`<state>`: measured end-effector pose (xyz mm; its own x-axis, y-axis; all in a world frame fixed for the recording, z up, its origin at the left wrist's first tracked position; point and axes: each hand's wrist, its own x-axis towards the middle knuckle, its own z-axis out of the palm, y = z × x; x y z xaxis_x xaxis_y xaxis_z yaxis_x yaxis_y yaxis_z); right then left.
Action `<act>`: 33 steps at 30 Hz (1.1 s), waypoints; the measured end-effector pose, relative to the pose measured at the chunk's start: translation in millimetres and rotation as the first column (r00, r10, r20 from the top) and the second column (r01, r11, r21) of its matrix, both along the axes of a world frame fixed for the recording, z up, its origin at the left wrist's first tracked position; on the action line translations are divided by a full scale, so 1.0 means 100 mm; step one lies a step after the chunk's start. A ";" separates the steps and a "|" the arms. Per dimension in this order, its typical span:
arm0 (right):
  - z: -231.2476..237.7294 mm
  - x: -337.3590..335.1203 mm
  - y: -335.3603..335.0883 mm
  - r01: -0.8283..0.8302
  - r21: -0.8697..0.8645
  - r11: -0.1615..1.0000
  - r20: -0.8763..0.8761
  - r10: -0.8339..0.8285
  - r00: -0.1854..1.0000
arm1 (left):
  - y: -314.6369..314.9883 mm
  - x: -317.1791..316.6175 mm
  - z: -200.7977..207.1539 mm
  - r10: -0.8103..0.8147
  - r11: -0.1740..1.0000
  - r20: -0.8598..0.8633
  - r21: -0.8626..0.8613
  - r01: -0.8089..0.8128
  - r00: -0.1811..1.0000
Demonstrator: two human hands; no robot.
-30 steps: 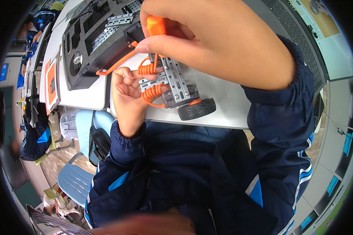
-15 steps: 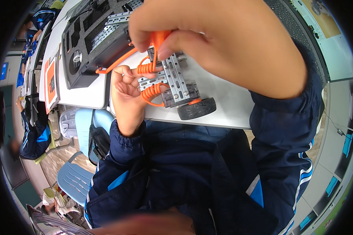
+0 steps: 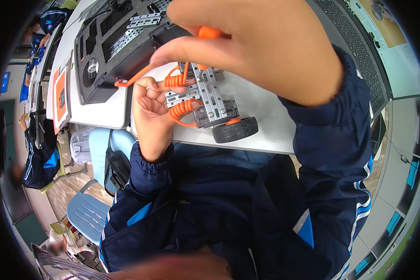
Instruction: The person assembles a small wheeled robot by attaching metal brackets and tightening screws with an orange screwdriver. They handle screws, nuts, and a partially built robot chassis, then secure components to the frame.
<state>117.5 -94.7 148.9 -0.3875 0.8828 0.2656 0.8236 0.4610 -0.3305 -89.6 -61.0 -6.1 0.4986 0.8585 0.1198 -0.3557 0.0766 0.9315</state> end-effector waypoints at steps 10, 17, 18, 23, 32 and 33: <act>-0.31 -0.05 0.02 0.074 0.116 0.990 -0.139 -0.058 0.989 | 0.00 0.00 0.01 0.003 1.000 -0.010 -0.004 -0.003 1.000; -0.13 -0.01 -0.01 -0.170 0.141 0.975 -0.190 0.195 0.962 | -0.01 0.00 0.01 0.006 1.000 0.028 -0.011 -0.006 1.000; -0.11 0.04 -0.03 -0.199 0.107 0.974 -0.145 0.213 0.966 | -0.01 0.00 0.01 0.003 1.000 0.016 -0.013 -0.003 1.000; -0.14 0.06 -0.12 -0.040 0.057 0.998 -0.164 0.049 0.985 | -0.01 0.00 0.01 0.007 1.000 -0.017 -0.004 -0.007 1.000; -0.18 0.03 0.00 -0.023 0.289 0.957 0.060 0.005 0.998 | -0.01 0.00 0.00 0.015 1.000 -0.008 0.019 -0.015 1.000; -0.18 0.04 0.00 -0.025 0.298 0.954 0.076 0.003 0.997 | -0.02 0.00 0.00 0.023 0.999 -0.016 0.024 -0.023 1.000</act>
